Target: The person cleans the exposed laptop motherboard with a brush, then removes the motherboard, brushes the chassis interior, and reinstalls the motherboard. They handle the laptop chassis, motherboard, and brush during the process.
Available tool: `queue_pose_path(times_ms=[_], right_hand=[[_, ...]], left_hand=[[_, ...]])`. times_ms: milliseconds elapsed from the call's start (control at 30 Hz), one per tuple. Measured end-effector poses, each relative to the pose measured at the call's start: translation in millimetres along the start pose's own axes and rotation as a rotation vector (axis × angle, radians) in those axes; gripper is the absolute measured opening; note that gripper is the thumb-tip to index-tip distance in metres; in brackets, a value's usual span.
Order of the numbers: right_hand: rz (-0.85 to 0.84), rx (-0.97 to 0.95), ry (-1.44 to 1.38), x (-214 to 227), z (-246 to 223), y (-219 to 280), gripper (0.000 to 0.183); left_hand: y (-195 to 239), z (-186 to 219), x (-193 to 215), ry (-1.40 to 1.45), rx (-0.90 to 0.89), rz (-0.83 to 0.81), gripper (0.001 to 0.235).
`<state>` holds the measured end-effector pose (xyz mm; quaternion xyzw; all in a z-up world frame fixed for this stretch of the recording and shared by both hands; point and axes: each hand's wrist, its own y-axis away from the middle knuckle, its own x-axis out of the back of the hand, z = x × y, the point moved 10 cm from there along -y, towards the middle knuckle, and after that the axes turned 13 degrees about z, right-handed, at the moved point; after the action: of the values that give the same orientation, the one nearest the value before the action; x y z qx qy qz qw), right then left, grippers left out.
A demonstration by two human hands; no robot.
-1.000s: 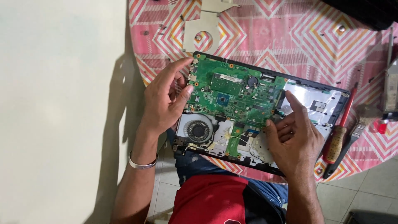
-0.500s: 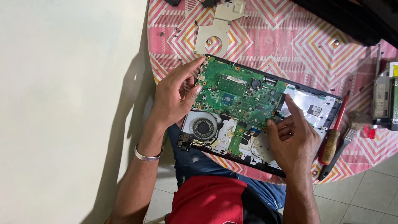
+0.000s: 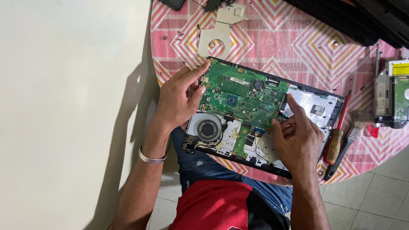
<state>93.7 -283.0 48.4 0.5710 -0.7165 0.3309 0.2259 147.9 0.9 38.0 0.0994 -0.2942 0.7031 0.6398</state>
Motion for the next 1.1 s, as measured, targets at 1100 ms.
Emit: queue_pose_path(times_ms=[1100], right_hand=[[0.272,0.105,-0.046,96,41,29,0.047]], left_hand=[[63,59,23,-0.291,0.047,0.326,0.003]])
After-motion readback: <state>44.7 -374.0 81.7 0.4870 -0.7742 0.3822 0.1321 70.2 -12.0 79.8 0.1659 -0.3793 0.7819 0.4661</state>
